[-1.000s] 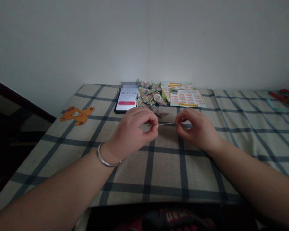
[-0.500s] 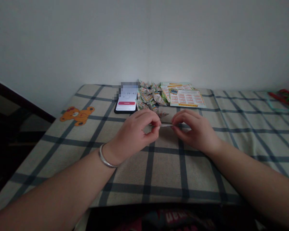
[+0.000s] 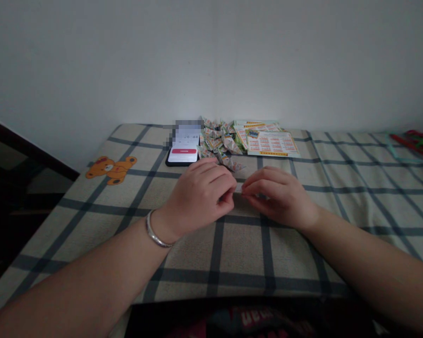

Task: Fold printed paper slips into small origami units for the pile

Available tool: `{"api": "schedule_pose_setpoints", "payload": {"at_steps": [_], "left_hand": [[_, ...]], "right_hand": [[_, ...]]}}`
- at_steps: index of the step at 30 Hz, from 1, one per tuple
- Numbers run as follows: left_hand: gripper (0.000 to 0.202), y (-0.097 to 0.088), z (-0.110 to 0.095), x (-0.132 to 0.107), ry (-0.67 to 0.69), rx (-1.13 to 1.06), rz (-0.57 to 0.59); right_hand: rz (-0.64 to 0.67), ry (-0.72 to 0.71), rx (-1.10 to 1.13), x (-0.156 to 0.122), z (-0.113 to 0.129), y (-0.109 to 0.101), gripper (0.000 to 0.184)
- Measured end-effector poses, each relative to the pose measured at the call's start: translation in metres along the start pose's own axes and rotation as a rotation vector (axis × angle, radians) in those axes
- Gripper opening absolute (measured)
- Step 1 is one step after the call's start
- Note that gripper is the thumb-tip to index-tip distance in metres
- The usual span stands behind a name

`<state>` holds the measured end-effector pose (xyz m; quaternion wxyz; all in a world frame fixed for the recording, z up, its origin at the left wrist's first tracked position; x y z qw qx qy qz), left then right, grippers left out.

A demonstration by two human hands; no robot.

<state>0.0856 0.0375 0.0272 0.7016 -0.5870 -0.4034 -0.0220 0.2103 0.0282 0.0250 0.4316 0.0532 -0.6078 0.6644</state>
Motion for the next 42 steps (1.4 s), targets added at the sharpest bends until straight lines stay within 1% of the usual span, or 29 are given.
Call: {"api": "schedule_pose_setpoints", "payload": {"at_steps": [4,10,14,18,22,30,34,42], "left_hand": [[0.007,0.002,-0.001,-0.001,0.002,0.027,0.031],[0.009,0.0,0.005,-0.002,-0.044,0.0,0.01],[0.008,0.002,0.006,-0.003,-0.061,-0.014,0.044],[0.007,0.004,0.006,-0.002,-0.072,-0.016,0.083],[0.007,0.005,0.006,-0.004,-0.089,0.012,0.096],[0.011,0.005,0.018,-0.004,-0.155,-0.12,0.06],[0.012,0.007,0.021,-0.004,-0.184,-0.191,0.08],[0.011,0.007,0.022,-0.006,-0.209,-0.198,0.086]], "right_hand": [[0.033,0.012,0.013,0.001,0.001,0.001,0.009],[0.01,0.061,0.067,-0.001,-0.003,-0.005,0.013],[-0.003,0.077,0.097,-0.001,-0.004,-0.004,0.013],[-0.022,0.104,0.067,-0.001,-0.006,-0.004,0.013],[-0.015,0.123,0.065,-0.001,-0.006,-0.003,0.012],[-0.056,0.179,0.118,-0.001,-0.01,-0.012,0.012],[-0.062,0.194,0.115,-0.001,-0.012,-0.015,0.012],[-0.082,0.224,0.146,-0.002,-0.016,-0.012,0.009]]}}
Point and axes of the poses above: each hand's wrist, its own x-axis towards the middle knuckle, its own y-axis out of the palm, z = x × y, the point moved 7 cm from there along x, towards the middle knuckle, and after that the axes turned 3 degrees about y, right-handed, at the moved point
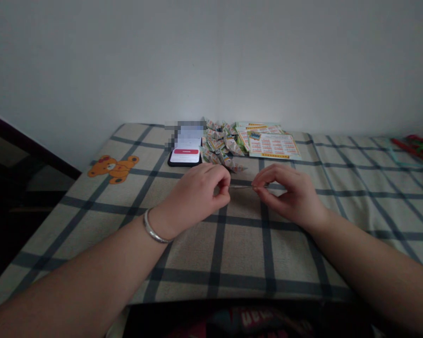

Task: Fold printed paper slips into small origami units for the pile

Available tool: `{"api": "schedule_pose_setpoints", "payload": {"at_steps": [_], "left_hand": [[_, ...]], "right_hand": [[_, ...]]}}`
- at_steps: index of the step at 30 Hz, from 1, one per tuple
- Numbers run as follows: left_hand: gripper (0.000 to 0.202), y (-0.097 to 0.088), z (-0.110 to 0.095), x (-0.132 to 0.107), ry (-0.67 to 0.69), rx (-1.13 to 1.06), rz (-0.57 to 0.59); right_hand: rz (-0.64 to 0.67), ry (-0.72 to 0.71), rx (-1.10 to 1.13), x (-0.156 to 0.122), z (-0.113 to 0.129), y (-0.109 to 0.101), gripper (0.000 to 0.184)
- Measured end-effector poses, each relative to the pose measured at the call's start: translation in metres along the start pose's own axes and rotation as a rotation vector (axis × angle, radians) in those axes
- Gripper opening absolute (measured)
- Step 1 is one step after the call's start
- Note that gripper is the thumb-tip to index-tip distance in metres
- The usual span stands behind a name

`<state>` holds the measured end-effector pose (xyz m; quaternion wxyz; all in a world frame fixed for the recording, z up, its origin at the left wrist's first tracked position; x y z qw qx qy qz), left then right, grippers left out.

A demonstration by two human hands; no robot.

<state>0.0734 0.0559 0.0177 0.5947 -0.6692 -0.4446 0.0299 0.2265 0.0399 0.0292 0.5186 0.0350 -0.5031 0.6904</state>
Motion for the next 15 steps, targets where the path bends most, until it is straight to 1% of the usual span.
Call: {"api": "schedule_pose_setpoints", "payload": {"at_steps": [5,10,13,15], "left_hand": [[0.012,-0.0037,-0.0011,0.0009,-0.002,0.036,-0.021],[0.013,-0.0075,-0.0002,0.0004,0.013,0.057,-0.05],[0.012,-0.0087,0.003,0.0,-0.023,0.006,-0.065],[0.012,-0.0068,0.0051,0.0,-0.052,-0.059,-0.052]], "right_hand": [[-0.037,0.053,-0.021,-0.0004,-0.0072,-0.0016,0.007],[-0.007,0.036,-0.079,0.0001,-0.009,0.0007,0.007],[-0.001,0.011,-0.11,0.0005,-0.0092,0.0008,0.01],[-0.017,0.004,-0.118,0.0007,-0.01,-0.0011,0.011]]}}
Point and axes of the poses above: each hand's wrist, its own x-axis towards the middle knuckle, its own y-axis out of the palm, z = x × y, the point moved 7 cm from there along x, towards the middle knuckle, and after that the axes turned 3 degrees about y, right-handed, at the moved point
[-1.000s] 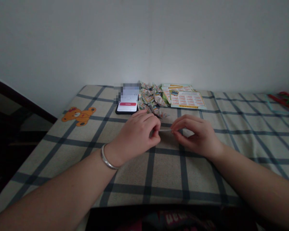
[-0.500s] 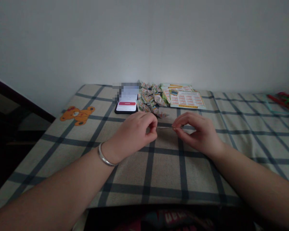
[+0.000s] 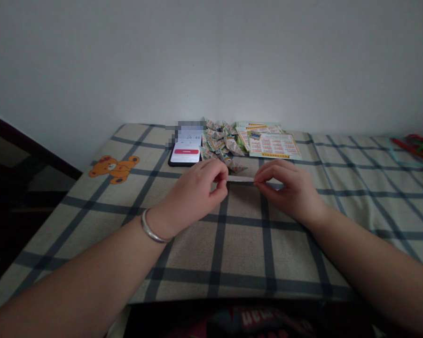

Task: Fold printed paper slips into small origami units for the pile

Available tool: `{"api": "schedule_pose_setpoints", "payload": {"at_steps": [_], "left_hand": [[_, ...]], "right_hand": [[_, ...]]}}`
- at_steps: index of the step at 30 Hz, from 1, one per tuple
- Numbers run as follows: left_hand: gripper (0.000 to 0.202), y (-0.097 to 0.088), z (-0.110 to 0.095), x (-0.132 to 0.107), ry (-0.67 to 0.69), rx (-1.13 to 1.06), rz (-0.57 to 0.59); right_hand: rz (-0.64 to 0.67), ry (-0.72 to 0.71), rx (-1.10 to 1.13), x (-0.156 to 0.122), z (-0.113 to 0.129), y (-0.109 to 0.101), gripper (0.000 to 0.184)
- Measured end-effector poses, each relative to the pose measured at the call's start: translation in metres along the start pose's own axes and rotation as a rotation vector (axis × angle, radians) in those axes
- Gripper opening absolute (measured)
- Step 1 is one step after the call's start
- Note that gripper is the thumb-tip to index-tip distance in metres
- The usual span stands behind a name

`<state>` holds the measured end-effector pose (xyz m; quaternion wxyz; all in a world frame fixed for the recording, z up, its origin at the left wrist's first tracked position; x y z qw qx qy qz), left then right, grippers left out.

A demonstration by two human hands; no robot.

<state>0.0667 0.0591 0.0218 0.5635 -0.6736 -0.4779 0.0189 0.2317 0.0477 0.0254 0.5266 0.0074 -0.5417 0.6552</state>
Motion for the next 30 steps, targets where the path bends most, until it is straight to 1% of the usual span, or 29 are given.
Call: {"api": "schedule_pose_setpoints", "payload": {"at_steps": [3,5,9,12,16,19,22,24,26,28,30], "left_hand": [[0.01,0.005,0.003,-0.001,-0.037,-0.076,0.035],[0.012,0.007,0.006,-0.002,-0.057,-0.099,0.034],[0.033,0.011,0.012,-0.006,-0.098,-0.121,-0.001],[0.043,0.016,0.017,-0.009,-0.148,-0.209,-0.016],[0.04,0.024,0.023,-0.01,-0.217,-0.4,-0.039],[0.035,0.024,0.029,-0.009,-0.245,-0.425,-0.088],[0.036,0.021,0.03,-0.007,-0.217,-0.363,-0.119],[0.038,0.018,0.027,-0.006,-0.179,-0.328,-0.118],[0.039,0.013,0.019,-0.005,-0.113,-0.285,-0.11],[0.041,0.009,0.007,-0.004,-0.02,-0.209,-0.09],[0.041,0.008,-0.005,-0.004,0.077,-0.133,-0.031]], "right_hand": [[0.01,-0.013,0.009,0.0,-0.002,0.0,0.01],[0.034,-0.016,0.015,0.0,-0.003,0.001,0.009],[0.057,0.0,0.025,-0.001,-0.007,0.005,0.01],[0.065,0.007,0.034,-0.002,-0.009,0.008,0.009],[0.108,-0.008,0.029,-0.002,-0.009,0.012,0.006],[0.145,-0.038,0.022,-0.002,-0.008,0.015,0.007],[0.158,-0.056,0.02,-0.002,-0.007,0.018,0.009],[0.142,-0.051,0.013,-0.002,-0.007,0.018,0.011],[0.105,-0.031,0.005,-0.001,-0.008,0.016,0.014],[0.054,0.006,0.025,-0.001,-0.01,0.014,0.018],[0.004,0.048,0.058,-0.002,-0.013,0.012,0.03]]}}
Point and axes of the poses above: each hand's wrist, its own x-axis towards the middle knuckle, its own y-axis out of the palm, z = x × y, the point moved 7 cm from there along x, towards the middle knuckle, and after that the axes turned 3 degrees about y, right-handed, at the moved point
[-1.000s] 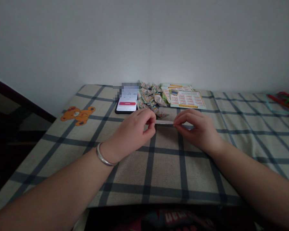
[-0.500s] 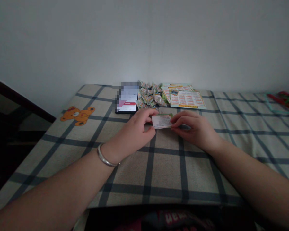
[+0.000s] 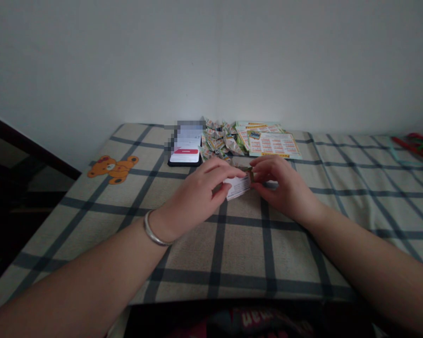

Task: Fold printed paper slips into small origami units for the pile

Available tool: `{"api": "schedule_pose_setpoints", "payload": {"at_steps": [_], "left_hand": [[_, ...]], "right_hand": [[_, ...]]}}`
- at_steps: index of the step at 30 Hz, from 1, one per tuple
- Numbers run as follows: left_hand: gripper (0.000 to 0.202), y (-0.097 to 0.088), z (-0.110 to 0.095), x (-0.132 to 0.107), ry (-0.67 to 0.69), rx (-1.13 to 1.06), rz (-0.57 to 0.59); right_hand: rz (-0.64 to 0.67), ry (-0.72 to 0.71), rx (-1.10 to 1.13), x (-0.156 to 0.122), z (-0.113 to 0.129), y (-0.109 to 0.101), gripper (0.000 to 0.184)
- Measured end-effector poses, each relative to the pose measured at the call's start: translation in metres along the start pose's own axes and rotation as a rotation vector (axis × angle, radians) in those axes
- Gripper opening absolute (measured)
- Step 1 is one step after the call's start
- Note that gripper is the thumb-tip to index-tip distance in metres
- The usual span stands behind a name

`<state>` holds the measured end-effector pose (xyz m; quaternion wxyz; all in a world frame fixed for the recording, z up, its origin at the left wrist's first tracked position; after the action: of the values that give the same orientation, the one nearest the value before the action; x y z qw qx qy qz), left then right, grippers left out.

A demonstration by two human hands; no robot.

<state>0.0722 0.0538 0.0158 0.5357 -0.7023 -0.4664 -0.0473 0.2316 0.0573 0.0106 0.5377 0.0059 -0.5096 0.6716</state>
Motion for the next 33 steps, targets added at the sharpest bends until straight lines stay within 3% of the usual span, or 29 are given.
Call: {"api": "schedule_pose_setpoints", "payload": {"at_steps": [3,7,10,17,26,33], "left_hand": [[0.046,0.001,-0.007,-0.001,0.051,0.028,0.042],[0.05,0.002,-0.006,-0.002,0.04,-0.018,0.023],[0.044,0.003,-0.003,-0.002,0.008,-0.099,0.034],[0.023,0.007,-0.01,0.0,0.073,-0.147,0.146],[0.022,0.011,-0.008,-0.001,0.019,-0.165,0.21],[0.018,0.007,-0.009,0.0,0.031,-0.12,0.177]], "right_hand": [[-0.018,0.047,-0.018,-0.001,-0.004,-0.001,0.042],[0.06,0.078,-0.089,-0.001,-0.005,0.001,0.026],[0.085,0.088,-0.11,-0.001,-0.005,-0.001,0.016],[0.08,0.128,-0.099,-0.001,-0.008,-0.001,0.015],[0.082,0.15,-0.057,-0.004,-0.01,0.0,0.023],[0.078,-0.06,-0.071,-0.003,0.009,-0.001,0.016]]}}
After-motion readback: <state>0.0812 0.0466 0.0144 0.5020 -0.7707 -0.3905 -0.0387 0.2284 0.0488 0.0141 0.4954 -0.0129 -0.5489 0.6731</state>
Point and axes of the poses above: each hand's wrist, its own x-axis towards the middle knuckle, its own y-axis out of the palm, z = x × y, the point moved 7 cm from there along x, towards the middle knuckle, and after that the axes turned 3 degrees about y, right-handed, at the moved point
